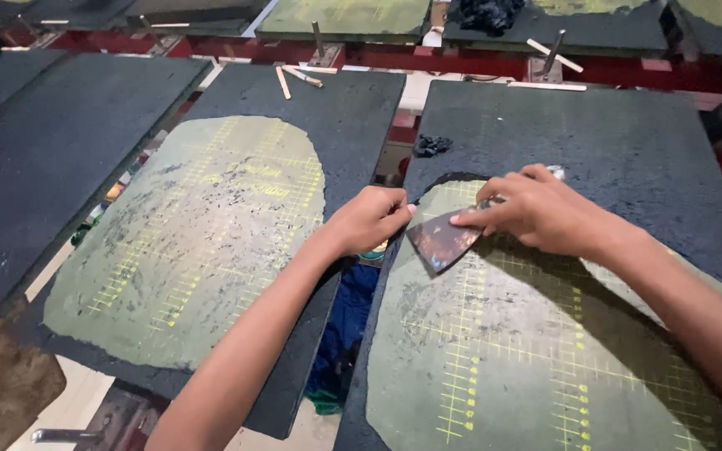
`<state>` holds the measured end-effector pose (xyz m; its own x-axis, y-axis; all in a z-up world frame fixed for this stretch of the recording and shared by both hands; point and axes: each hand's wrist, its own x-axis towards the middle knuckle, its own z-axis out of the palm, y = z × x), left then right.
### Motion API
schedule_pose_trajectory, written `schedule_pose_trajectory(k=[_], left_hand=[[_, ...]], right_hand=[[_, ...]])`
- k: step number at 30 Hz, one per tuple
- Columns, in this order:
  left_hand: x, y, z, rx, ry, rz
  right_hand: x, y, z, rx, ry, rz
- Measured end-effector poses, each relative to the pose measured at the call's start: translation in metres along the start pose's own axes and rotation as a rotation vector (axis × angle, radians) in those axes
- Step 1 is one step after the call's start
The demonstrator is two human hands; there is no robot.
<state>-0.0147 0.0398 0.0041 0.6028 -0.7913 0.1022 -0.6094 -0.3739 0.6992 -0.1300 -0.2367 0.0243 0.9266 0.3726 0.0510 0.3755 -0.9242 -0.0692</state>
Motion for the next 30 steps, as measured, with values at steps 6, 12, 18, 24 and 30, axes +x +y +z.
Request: schedule_pose_trajectory(k=[6,12,18,24,30], left_hand=[[0.0,-0.009,0.007,0.108,-0.024,0.02],[0.0,-0.007,0.01,0.216,0.038,0.023],[-0.002,-0.007,0.014,0.251,0.061,0.031],[0.001,-0.02,0.02,0.25,0.128,0.072],[0.0,-0.017,0.02,0.269,0.115,0.048]], right_hand=[[0.006,0.052,-0.002,-0.088,-0.063,0.14],[-0.002,0.016,0.0,0.045,-0.127,-0.008],[0.019,0.017,-0.008,0.116,-0.168,0.067],[0.016,0.029,-0.017,0.048,-0.17,0.198],[0.005,0.003,-0.014,0.127,-0.193,0.118]])
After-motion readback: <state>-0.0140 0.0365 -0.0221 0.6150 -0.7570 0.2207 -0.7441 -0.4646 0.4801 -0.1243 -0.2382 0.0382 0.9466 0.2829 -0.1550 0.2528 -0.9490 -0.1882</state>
